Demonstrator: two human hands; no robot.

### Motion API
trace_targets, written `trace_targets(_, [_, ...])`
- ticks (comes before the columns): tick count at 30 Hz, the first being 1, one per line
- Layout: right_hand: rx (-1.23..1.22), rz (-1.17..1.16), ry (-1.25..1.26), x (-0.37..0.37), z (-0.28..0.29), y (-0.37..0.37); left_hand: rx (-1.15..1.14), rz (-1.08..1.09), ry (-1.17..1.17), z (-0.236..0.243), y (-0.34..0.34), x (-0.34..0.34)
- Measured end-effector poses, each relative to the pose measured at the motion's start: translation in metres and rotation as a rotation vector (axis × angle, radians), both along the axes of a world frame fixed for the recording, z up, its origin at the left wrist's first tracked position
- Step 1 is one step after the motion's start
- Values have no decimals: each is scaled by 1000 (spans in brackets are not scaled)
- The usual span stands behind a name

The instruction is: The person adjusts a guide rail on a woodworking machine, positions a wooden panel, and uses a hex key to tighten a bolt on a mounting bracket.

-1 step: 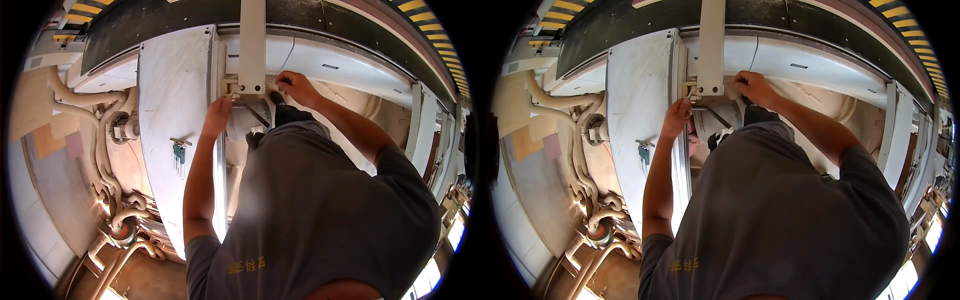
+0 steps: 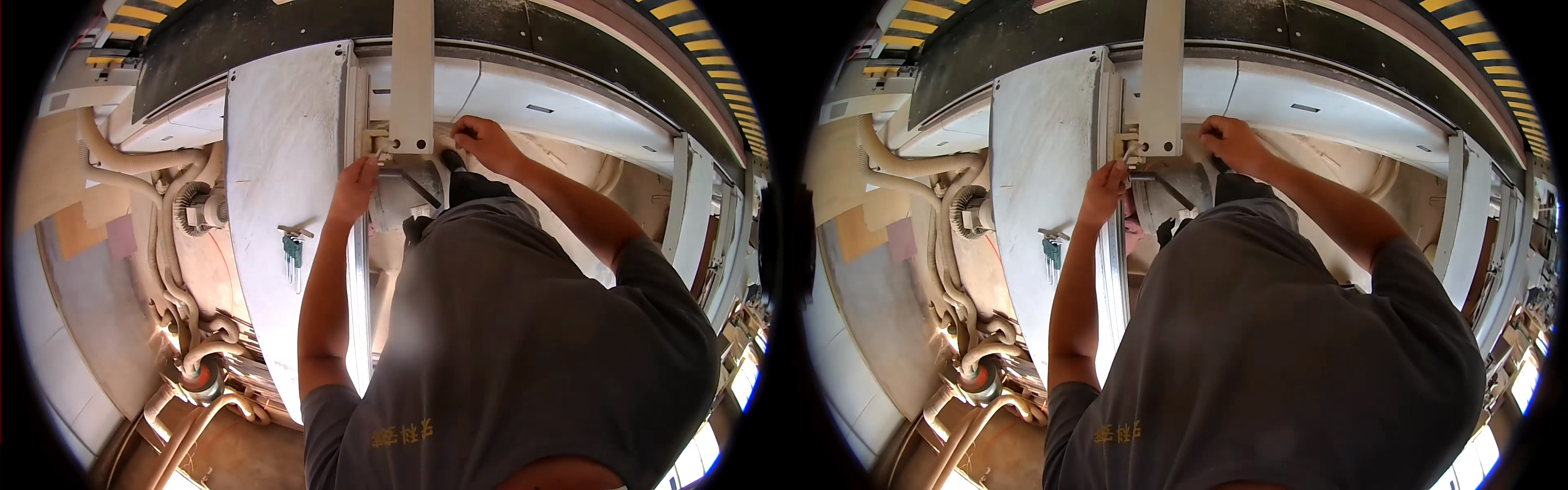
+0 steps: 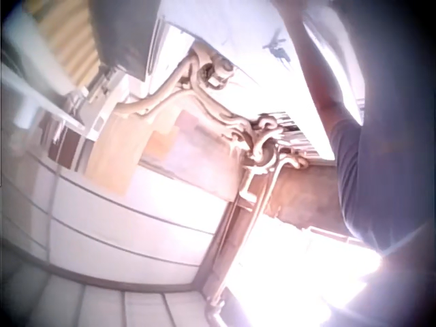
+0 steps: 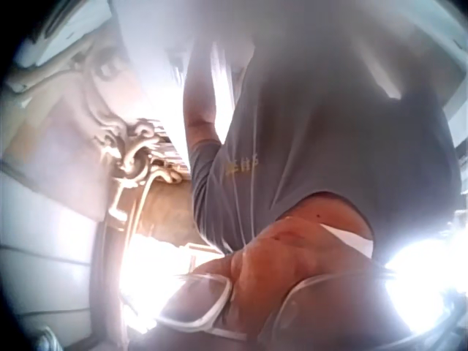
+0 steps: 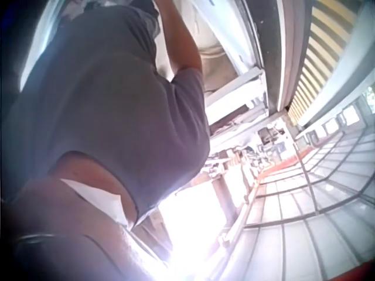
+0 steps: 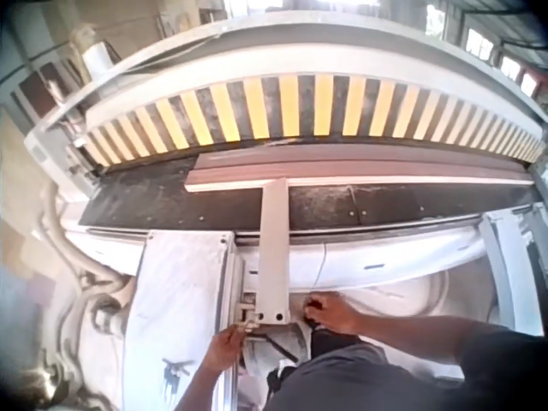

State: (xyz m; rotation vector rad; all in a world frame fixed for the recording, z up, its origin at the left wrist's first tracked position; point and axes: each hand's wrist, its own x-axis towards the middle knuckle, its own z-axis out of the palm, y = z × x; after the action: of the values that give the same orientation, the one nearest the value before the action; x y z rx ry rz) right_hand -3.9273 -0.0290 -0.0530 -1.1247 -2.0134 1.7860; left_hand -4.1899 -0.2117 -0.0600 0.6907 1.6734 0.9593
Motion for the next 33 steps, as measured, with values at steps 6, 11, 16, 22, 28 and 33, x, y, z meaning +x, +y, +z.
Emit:
trace_targets(6, [-9,32,-3,3,-7,-3,72,-141,164,8,9,-13])
trace_targets(11, [-111,65,-54,0,-2,-12,22,-158,212,11,10,-13])
trace_targets(16, [-25,59,-2,0,-7,-27,-3,-19,226,5,0,17])
trace_targets(22, [19,136,-40,-3,-12,-40,97,-55,223,-3,-1,3])
trace_targets(28, [-26,155,-92,-3,-14,-48,51,-131,139,9,10,-10])
trace_targets(33, [-47,163,-132,-5,-8,-53,37,-31,-34,-8,2,-1])
